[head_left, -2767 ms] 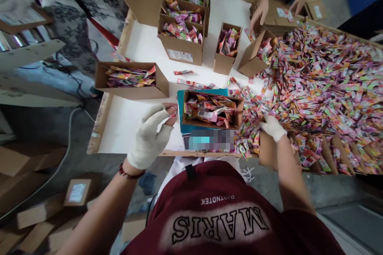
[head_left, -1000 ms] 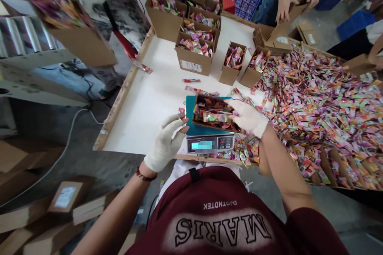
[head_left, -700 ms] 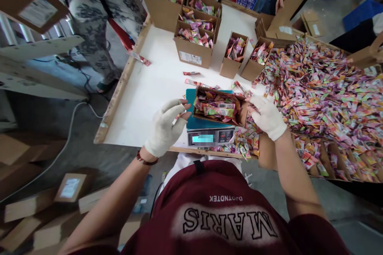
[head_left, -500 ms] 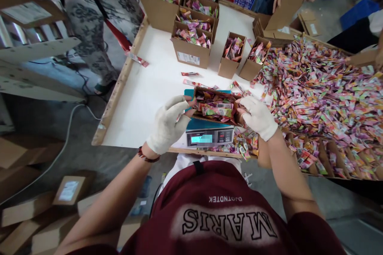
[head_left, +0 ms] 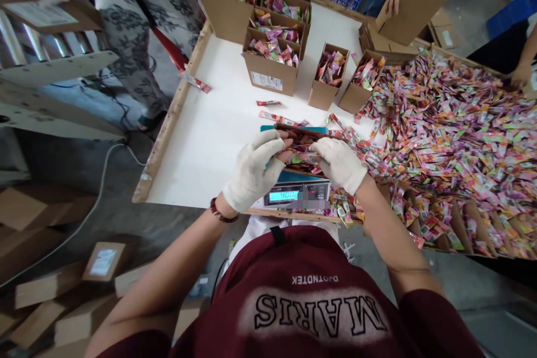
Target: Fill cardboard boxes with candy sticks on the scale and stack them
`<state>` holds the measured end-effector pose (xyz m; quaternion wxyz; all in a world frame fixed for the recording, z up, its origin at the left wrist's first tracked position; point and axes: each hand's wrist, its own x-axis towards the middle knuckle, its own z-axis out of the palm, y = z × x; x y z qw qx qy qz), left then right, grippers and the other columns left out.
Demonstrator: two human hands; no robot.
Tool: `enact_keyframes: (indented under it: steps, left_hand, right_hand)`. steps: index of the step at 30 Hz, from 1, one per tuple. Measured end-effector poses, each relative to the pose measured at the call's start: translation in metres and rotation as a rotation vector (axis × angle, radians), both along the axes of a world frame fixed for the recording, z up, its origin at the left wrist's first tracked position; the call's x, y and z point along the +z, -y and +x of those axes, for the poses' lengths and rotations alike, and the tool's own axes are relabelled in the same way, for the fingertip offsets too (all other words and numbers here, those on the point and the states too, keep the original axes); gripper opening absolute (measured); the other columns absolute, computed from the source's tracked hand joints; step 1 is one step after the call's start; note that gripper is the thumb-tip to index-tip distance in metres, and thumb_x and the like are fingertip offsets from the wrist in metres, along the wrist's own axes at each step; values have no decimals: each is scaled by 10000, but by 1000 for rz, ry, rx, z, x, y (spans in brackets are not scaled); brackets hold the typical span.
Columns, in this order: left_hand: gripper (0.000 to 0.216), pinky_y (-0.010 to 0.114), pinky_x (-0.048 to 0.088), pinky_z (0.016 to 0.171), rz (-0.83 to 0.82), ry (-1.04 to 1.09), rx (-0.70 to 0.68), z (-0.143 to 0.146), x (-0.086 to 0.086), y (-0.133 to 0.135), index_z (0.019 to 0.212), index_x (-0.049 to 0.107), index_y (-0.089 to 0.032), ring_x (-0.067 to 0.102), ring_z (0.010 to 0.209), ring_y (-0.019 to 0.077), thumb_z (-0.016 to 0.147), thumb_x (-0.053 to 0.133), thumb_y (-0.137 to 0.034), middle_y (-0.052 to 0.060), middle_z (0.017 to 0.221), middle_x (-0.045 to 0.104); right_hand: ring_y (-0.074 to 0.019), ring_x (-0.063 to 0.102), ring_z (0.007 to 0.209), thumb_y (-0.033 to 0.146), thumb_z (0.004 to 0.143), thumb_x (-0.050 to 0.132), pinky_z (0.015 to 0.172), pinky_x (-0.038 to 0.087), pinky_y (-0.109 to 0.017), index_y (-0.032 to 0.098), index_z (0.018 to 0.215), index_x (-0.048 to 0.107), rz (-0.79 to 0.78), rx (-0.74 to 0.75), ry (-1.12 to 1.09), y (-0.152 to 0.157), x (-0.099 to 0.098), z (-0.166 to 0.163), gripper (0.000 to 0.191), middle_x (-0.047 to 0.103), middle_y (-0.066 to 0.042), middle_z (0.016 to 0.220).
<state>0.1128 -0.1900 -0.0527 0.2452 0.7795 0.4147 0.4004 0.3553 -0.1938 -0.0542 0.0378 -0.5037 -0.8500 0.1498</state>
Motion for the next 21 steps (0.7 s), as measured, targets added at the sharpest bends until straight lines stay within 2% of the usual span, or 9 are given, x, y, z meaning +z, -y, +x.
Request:
enact_keyframes:
  steps: [2, 4, 7, 9, 11, 13, 16, 19, 21]
  left_hand:
    - [210, 397, 590, 969, 6, -44, -29, 6, -3, -1, 1085, 698, -186, 685, 1128, 230, 1005, 538, -295, 109, 1226, 692]
    - [233, 416, 576, 959, 18, -176, -153, 17, -9, 0, 1116, 695, -181, 671, 1109, 255, 966, 614, -340, 120, 1214, 687]
    - [359, 460, 560, 885, -30, -578, -316, 41, -22, 5, 1214, 674, -168, 652, 1070, 310, 881, 717, -294, 153, 1215, 678]
    - [350, 429, 549, 788, -86, -802, -325, 52, -30, 4, 1270, 655, -167, 657, 1022, 303, 921, 621, -179, 159, 1197, 682]
    - [357, 396, 532, 728, -106, -895, -339, 53, -36, -3, 1258, 665, -169, 664, 977, 281, 955, 492, -92, 146, 1155, 699]
    - [362, 395, 530, 725, -102, -917, -360, 40, -38, -17, 1206, 694, -174, 667, 958, 278, 953, 457, -71, 126, 1119, 721]
    - [368, 405, 542, 778, -124, -910, -290, -2, -36, -47, 1139, 732, -185, 678, 962, 282, 912, 474, -52, 115, 1117, 748]
    - [416, 405, 547, 869, -170, -865, -91, -59, -36, -88, 1141, 750, -200, 690, 1058, 290, 871, 471, -51, 122, 1166, 756]
    - [394, 411, 550, 834, -185, -845, 75, -95, -40, -120, 1100, 766, -202, 695, 1049, 312, 870, 463, -101, 128, 1115, 771]
  right_hand:
    - [-291, 609, 1105, 113, 891, 504, 1001, 479, -436, 150, 1175, 683, 22, 2, -39, -1, 1, 3, 337, 685, -139, 1151]
    - [-280, 618, 1102, 170, 948, 497, 1002, 489, -421, 153, 1158, 689, 82, -36, -136, -4, 2, 11, 284, 693, -137, 1149]
    - [-257, 638, 1095, 257, 997, 504, 999, 505, -392, 176, 1125, 694, 194, -146, -302, -16, -2, 34, 243, 711, -122, 1134]
    - [-250, 659, 1059, 276, 981, 537, 972, 519, -381, 198, 1086, 701, 219, -231, -359, -32, -13, 54, 209, 728, -103, 1100]
    - [-247, 677, 1009, 274, 958, 547, 941, 533, -379, 206, 1040, 707, 192, -334, -378, -55, -29, 73, 193, 743, -90, 1057]
    - [-251, 684, 1001, 260, 941, 525, 949, 535, -381, 186, 1025, 713, 138, -442, -348, -84, -46, 87, 219, 748, -100, 1044]
    - [-255, 658, 1123, 199, 915, 476, 1042, 498, -367, 120, 1154, 698, 77, -545, -242, -138, -65, 90, 335, 720, -148, 1183]
    - [-236, 579, 1289, 157, 914, 451, 1133, 421, -320, 82, 1331, 615, 49, -557, -179, -197, -74, 69, 454, 631, -172, 1390]
    - [-225, 558, 1316, 162, 935, 461, 1136, 402, -298, 89, 1354, 592, 22, -554, -146, -233, -76, 48, 445, 612, -169, 1424]
